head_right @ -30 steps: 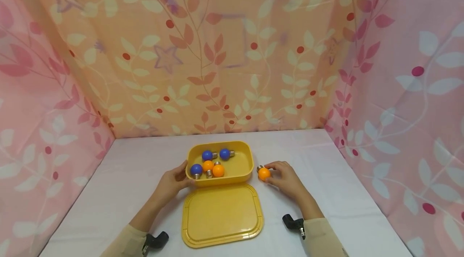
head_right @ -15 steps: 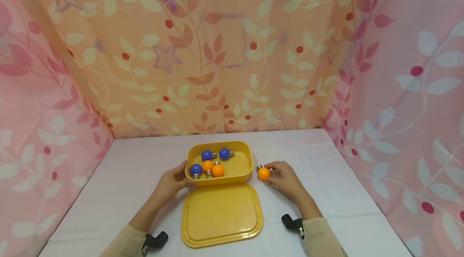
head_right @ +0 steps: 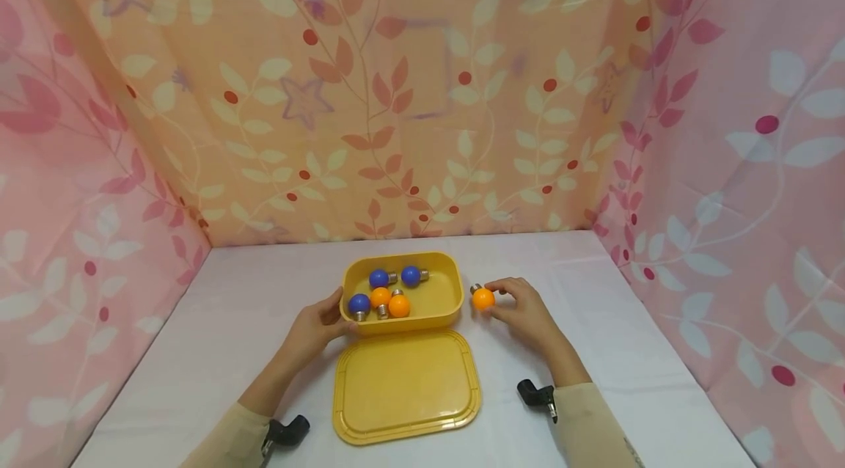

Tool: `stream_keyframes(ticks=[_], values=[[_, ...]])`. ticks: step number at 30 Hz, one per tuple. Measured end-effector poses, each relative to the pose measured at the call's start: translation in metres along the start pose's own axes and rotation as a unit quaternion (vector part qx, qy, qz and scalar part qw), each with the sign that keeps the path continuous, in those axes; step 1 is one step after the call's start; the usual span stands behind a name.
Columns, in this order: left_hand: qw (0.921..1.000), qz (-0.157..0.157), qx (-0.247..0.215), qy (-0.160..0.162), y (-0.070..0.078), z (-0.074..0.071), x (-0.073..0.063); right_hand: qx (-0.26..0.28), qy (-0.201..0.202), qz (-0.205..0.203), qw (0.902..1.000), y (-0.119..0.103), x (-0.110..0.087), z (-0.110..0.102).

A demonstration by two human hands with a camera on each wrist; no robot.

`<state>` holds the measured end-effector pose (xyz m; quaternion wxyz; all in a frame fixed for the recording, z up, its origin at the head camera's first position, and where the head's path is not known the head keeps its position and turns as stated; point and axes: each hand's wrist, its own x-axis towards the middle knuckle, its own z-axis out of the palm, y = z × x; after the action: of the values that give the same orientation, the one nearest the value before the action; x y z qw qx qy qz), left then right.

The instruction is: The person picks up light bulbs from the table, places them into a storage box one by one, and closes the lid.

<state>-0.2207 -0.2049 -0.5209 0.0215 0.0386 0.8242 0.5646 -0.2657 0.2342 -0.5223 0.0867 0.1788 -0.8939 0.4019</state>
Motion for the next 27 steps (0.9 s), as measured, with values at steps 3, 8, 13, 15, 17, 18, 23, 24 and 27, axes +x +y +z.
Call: stream_keyframes(ticks=[3,8,13,15,17,18,23,24,27], values=[[1.0000,-0.001,-0.005,0.001,0.001,0.000,0.000,-0.002,0.001,-0.012,0.9999,-0.006,0.008,-0.007],[0.9999,-0.001,-0.011,-0.001,0.002,0.000,0.000,-0.005,-0.009,0.003,0.9999,-0.018,0.023,-0.019],[1.0000,0.004,-0.007,0.004,0.002,0.000,0.000,-0.011,-0.046,0.010,0.9988,-0.035,0.046,-0.032],[1.0000,0.004,-0.003,0.005,0.002,0.000,0.000,-0.012,-0.066,0.003,0.9977,-0.043,0.056,-0.036],[1.0000,0.002,-0.001,0.005,0.001,-0.001,0.000,-0.015,-0.086,-0.004,0.9961,-0.050,0.066,-0.038],[1.0000,0.001,0.001,0.005,0.001,-0.001,0.000,-0.016,-0.097,-0.009,0.9951,-0.054,0.072,-0.039],[1.0000,0.002,-0.005,0.000,0.001,-0.002,0.001,-0.023,-0.148,-0.027,0.9883,-0.070,0.098,-0.038],[1.0000,0.001,-0.006,0.000,0.001,-0.002,0.001,-0.026,-0.158,-0.030,0.9866,-0.073,0.103,-0.037],[1.0000,0.000,-0.009,-0.002,0.001,-0.001,0.001,-0.031,-0.189,-0.032,0.9809,-0.082,0.117,-0.032]])
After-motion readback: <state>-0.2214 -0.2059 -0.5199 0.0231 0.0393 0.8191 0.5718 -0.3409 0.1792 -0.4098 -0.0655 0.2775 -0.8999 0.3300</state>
